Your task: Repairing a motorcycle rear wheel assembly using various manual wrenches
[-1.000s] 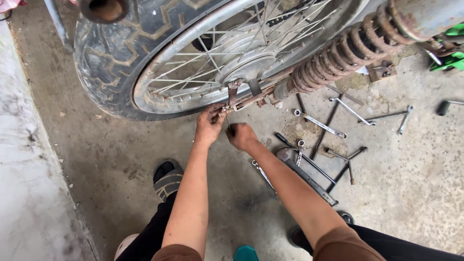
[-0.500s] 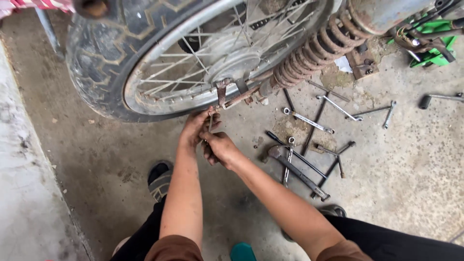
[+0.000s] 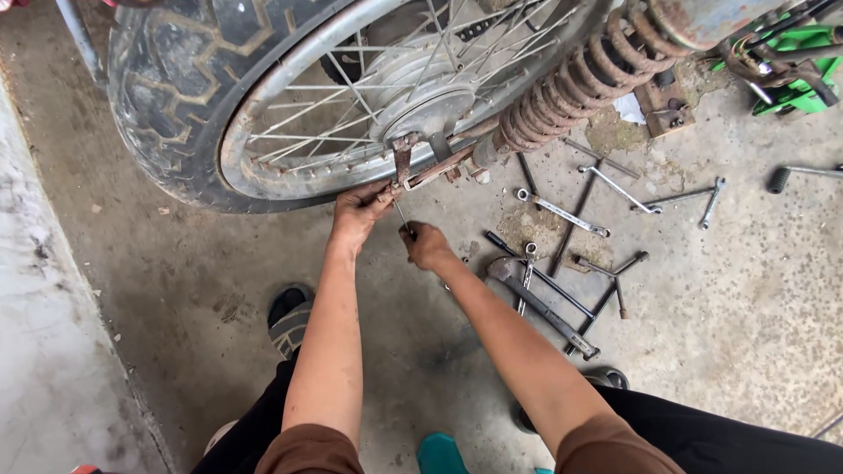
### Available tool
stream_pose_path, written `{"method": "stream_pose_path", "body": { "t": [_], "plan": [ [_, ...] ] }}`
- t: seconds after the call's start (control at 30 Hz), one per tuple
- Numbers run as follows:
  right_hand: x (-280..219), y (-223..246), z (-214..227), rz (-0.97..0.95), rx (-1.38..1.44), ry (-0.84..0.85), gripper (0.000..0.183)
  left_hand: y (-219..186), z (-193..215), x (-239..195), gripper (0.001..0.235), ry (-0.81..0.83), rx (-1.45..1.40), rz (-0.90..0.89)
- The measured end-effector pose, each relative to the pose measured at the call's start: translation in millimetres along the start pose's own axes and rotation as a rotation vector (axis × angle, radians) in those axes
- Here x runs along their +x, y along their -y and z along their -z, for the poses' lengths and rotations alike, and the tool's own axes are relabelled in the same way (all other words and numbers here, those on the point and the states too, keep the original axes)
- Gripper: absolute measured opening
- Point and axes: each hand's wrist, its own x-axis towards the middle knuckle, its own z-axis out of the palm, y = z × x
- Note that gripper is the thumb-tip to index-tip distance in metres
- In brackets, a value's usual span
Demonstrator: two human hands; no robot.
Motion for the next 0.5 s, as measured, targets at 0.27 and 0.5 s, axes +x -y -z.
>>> {"method": "stream_pose_path", "body": {
  "t": [0.27, 0.5],
  "plan": [
    [89.7, -22.6, -37.1, -0.091, 0.086, -0.202, 0.03, 30.9, 3.8, 10.3, 0.029, -0.069, 0.059, -0.216],
    [-37.2, 28.7, -9.1, -0.012, 0.411, -0.103, 0.045, -1.1, -15.4, -5.7, 0.021, -0.05, -0.123, -0.06]
  ]
}}
